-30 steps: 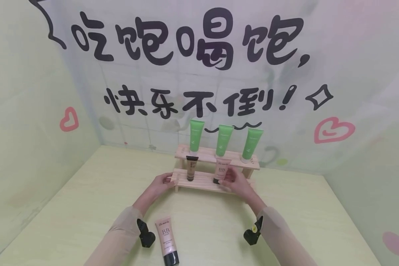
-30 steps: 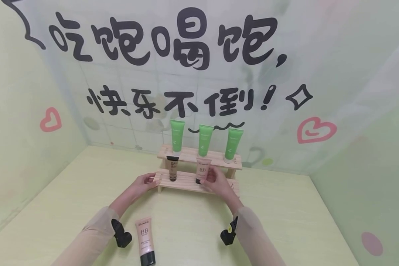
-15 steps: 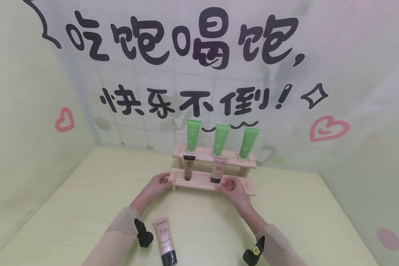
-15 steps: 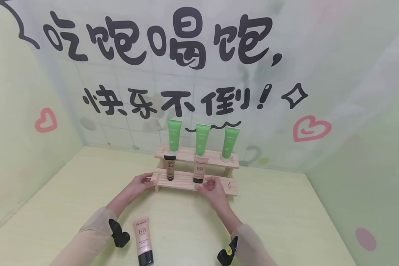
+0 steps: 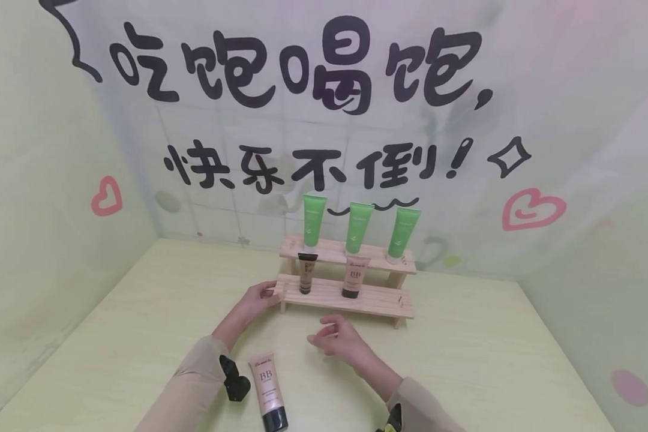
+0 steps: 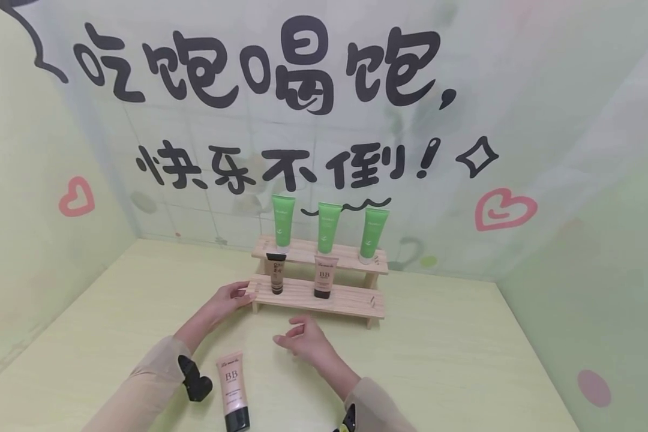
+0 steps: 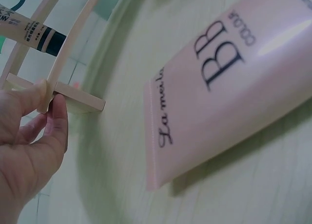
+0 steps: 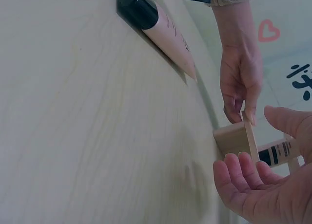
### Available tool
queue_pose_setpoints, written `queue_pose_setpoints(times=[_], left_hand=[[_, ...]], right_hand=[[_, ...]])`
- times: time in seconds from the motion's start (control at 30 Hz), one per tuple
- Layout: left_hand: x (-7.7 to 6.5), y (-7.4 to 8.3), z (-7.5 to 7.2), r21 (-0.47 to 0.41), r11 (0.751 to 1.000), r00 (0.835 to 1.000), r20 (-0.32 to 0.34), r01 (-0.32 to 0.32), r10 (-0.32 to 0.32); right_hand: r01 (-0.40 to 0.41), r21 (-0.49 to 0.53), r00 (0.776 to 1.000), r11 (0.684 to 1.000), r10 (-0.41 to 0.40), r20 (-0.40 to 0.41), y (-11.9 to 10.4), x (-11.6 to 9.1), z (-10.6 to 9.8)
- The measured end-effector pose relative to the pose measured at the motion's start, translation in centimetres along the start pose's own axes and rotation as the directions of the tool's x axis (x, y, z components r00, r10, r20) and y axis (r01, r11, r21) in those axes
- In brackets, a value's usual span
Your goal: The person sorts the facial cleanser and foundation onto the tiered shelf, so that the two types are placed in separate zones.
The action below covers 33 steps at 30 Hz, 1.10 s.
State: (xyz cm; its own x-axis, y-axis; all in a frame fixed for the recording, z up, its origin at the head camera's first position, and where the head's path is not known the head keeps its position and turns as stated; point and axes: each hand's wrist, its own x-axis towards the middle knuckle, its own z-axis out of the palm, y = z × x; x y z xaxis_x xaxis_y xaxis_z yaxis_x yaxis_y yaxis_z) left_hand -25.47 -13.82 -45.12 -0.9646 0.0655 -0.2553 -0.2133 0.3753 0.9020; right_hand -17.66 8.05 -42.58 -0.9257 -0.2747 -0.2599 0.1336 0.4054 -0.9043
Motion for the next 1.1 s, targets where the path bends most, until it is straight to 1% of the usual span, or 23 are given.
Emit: queue_pose_setpoints(times=[0.17, 0.27, 0.47, 0.73, 0.97, 1.1], left_hand=[[0.0, 0.1, 0.0, -0.002, 1.0, 1.0, -0.001, 0.002, -0.002], [0.0, 0.1, 0.0, -0.005, 1.0, 1.0, -0.001, 0.006, -0.006], [0.1, 0.1, 0.0, 0.0, 1.0, 1.0, -0.007, 0.019, -0.019], [0.2, 0.4, 0.0, -0.038, 0.999, 1.0, -0.003, 0.022, -0.022], [0.2, 0.3, 0.1, -0.062, 0.998, 1.0, -0.005, 0.018, -0.018], [0.2, 0.2, 0.1, -0.057, 0.998, 1.0, -0.004, 0.016, -0.016]], right_hand=[[-0.027, -0.042, 0.995, 0.999, 0.031, 0.099, -0.2, -0.2, 2.3], [-0.023, -0.085, 0.988, 0.996, 0.035, 0.148, -0.3, -0.4, 3.8], [0.041, -0.182, 0.986, 0.982, -0.01, 0.165, -0.4, -0.8, 6.2], [0.05, -0.234, 0.984, 0.971, -0.007, 0.18, -0.7, -1.4, 7.6], [0.071, -0.214, 0.979, 0.974, -0.028, 0.2, -0.8, -1.8, 8.2], [0.052, -0.196, 0.981, 0.979, -0.013, 0.195, -0.8, -1.9, 8.4]])
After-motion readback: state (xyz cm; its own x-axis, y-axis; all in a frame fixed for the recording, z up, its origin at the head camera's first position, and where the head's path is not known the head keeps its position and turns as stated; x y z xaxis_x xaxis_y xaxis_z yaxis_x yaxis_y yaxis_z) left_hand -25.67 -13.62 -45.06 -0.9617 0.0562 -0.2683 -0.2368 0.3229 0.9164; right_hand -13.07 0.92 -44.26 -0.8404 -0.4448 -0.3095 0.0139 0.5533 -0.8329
